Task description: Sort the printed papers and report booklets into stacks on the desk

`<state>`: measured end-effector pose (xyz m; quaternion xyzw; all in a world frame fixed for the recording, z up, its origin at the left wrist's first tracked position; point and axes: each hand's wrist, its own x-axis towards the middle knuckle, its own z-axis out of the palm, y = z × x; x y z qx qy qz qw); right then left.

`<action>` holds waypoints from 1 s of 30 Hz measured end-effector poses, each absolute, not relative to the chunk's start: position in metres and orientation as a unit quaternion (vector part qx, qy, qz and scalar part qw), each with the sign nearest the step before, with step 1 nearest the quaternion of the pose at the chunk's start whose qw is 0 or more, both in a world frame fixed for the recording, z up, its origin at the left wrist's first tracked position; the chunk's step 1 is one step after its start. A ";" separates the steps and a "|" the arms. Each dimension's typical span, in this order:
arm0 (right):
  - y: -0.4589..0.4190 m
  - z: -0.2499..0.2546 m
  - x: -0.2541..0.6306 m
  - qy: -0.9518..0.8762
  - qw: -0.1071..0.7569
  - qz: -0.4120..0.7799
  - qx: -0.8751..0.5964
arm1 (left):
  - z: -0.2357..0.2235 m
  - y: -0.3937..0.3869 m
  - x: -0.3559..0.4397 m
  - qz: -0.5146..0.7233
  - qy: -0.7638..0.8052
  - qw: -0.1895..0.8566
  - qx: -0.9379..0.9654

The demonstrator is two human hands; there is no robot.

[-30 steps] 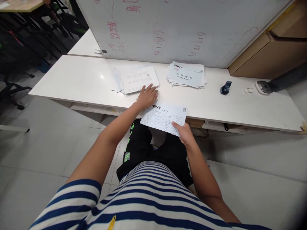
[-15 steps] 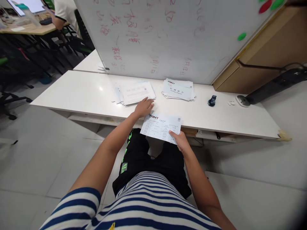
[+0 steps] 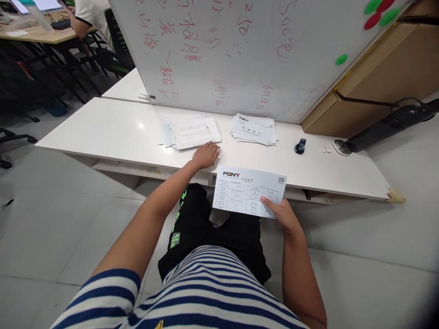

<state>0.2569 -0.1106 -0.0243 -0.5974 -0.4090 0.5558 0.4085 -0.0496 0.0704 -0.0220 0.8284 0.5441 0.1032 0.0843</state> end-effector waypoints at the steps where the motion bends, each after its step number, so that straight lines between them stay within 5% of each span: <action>1: -0.111 -0.026 0.257 -0.408 0.410 0.556 -0.597 | -0.022 0.071 -0.050 0.103 0.543 0.085 0.829; 27: -0.107 -0.028 0.246 -0.400 0.437 0.554 -0.585 | -0.019 0.070 -0.044 0.091 0.544 0.102 0.828; 30: -0.098 -0.032 0.237 -0.371 0.497 0.511 -0.596 | -0.018 0.068 -0.043 0.095 0.550 0.096 0.824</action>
